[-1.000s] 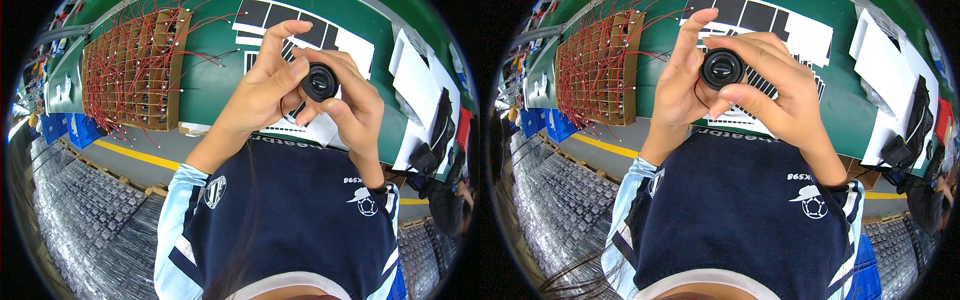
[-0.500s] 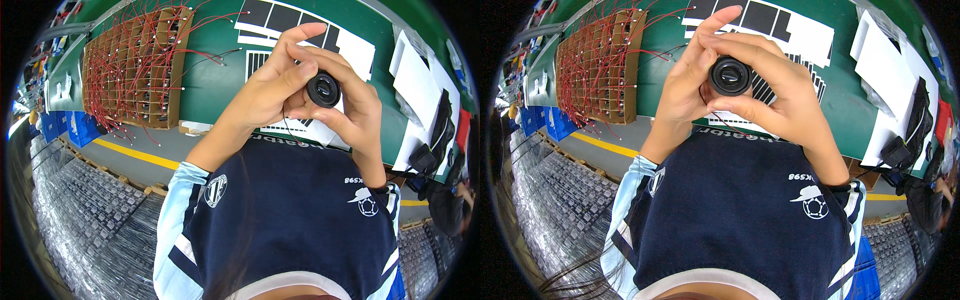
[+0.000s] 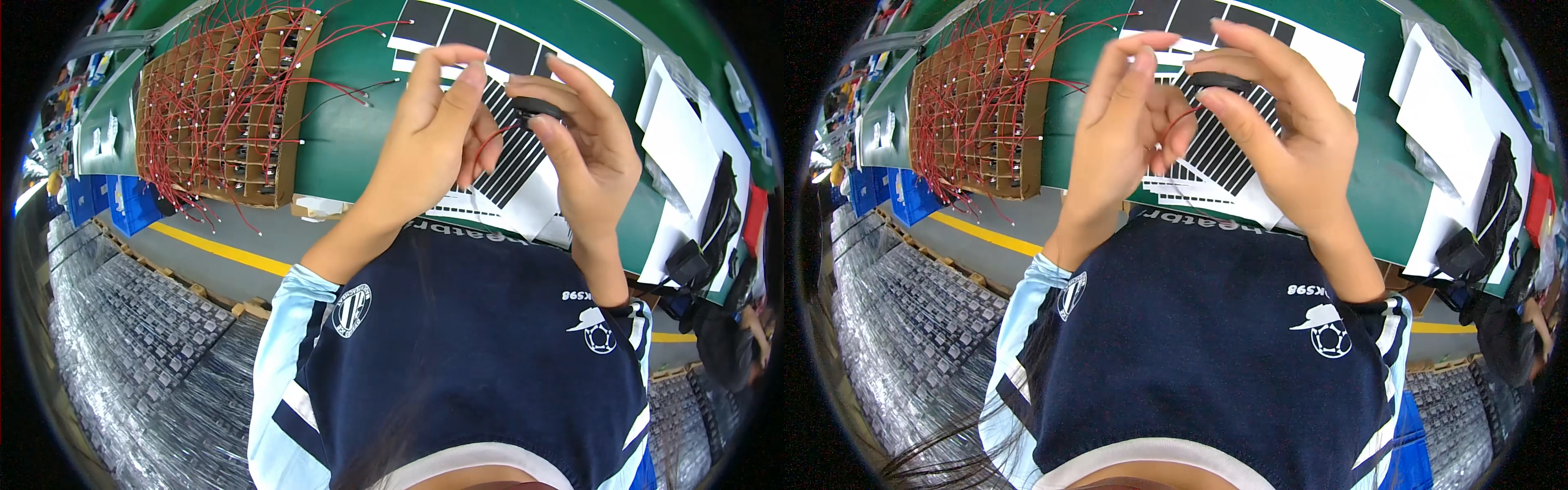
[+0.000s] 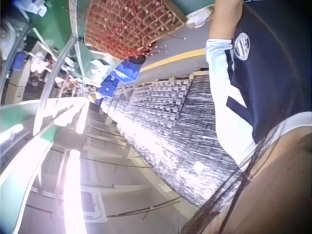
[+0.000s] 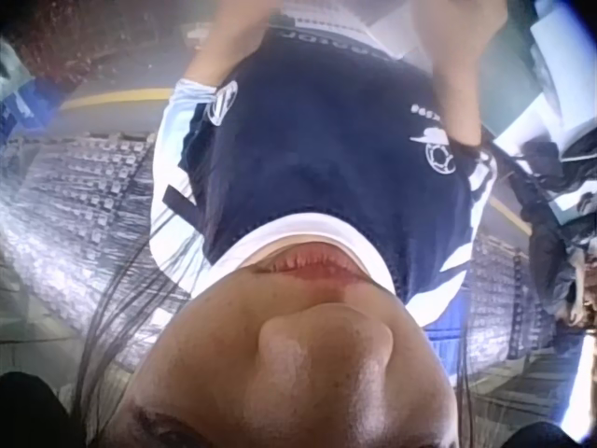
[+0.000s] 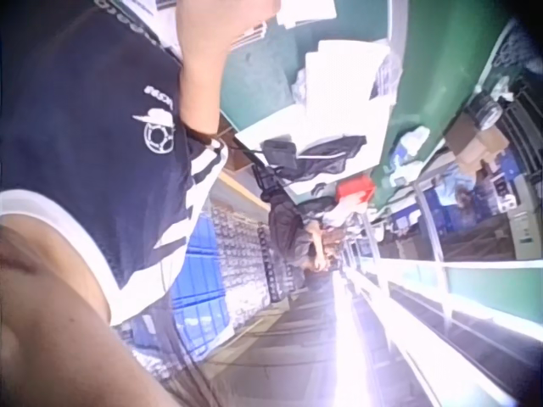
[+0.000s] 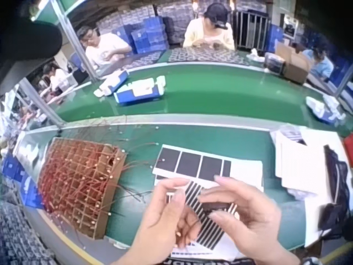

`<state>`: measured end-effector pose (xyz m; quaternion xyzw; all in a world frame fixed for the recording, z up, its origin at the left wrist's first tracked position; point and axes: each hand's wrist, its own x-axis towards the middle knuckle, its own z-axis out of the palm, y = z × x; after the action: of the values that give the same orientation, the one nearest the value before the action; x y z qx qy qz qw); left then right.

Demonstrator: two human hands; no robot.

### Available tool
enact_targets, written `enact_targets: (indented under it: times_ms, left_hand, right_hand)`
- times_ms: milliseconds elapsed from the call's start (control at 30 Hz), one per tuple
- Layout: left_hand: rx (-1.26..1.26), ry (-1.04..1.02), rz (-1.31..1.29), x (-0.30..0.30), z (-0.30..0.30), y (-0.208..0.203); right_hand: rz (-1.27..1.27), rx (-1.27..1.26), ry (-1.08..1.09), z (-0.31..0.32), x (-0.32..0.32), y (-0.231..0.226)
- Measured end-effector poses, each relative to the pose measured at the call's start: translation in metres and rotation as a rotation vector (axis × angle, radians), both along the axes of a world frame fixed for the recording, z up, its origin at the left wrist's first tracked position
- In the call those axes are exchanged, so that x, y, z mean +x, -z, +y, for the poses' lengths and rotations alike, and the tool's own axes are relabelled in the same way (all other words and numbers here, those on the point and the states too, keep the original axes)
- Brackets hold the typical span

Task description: Assembling small circular electronic components by attaching adhesive stickers and red wires at an assembly line station.

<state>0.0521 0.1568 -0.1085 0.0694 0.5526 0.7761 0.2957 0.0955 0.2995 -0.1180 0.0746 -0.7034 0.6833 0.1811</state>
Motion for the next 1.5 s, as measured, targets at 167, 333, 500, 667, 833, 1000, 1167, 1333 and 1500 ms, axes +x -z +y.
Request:
enact_targets:
  times_ms: [167,333,500,667,833,1000,1167,1333,1500]
  left_hand:
    - [-0.221,-0.289,0.531,-0.001,-0.002,0.005]
    - [-0.2,-0.36,0.742,-0.005,-0.002,-0.001]
    - [0.048,-0.095,0.139,0.004,0.005,-0.008]
    - [0.098,-0.026,0.074,0.0,0.004,-0.006]
    - [0.102,-0.13,0.057,0.004,0.007,-0.005]
    - [0.027,-0.152,0.306,0.001,0.009,0.009]
    - [0.172,0.157,0.259,-0.002,-0.002,0.0]
    - [-0.017,0.128,0.274,-0.003,-0.019,0.004]
    - [0.166,0.106,-0.062,-0.004,-0.042,0.002]
  right_hand:
    - [0.218,0.48,0.131,0.004,-0.004,0.005]
    - [0.656,0.188,0.086,-0.004,-0.025,0.009]
    - [0.494,0.329,0.056,-0.011,-0.014,-0.004]
    - [0.415,0.435,0.096,-0.015,-0.012,-0.003]
    - [0.293,0.575,0.072,-0.006,-0.012,0.003]
    - [0.237,0.547,0.11,-0.011,-0.009,0.006]
    - [0.103,0.447,0.026,-0.01,-0.005,0.007]
    - [-0.039,0.196,-0.211,-0.001,-0.001,0.01]
    - [-0.149,0.771,0.264,0.053,-0.008,0.047]
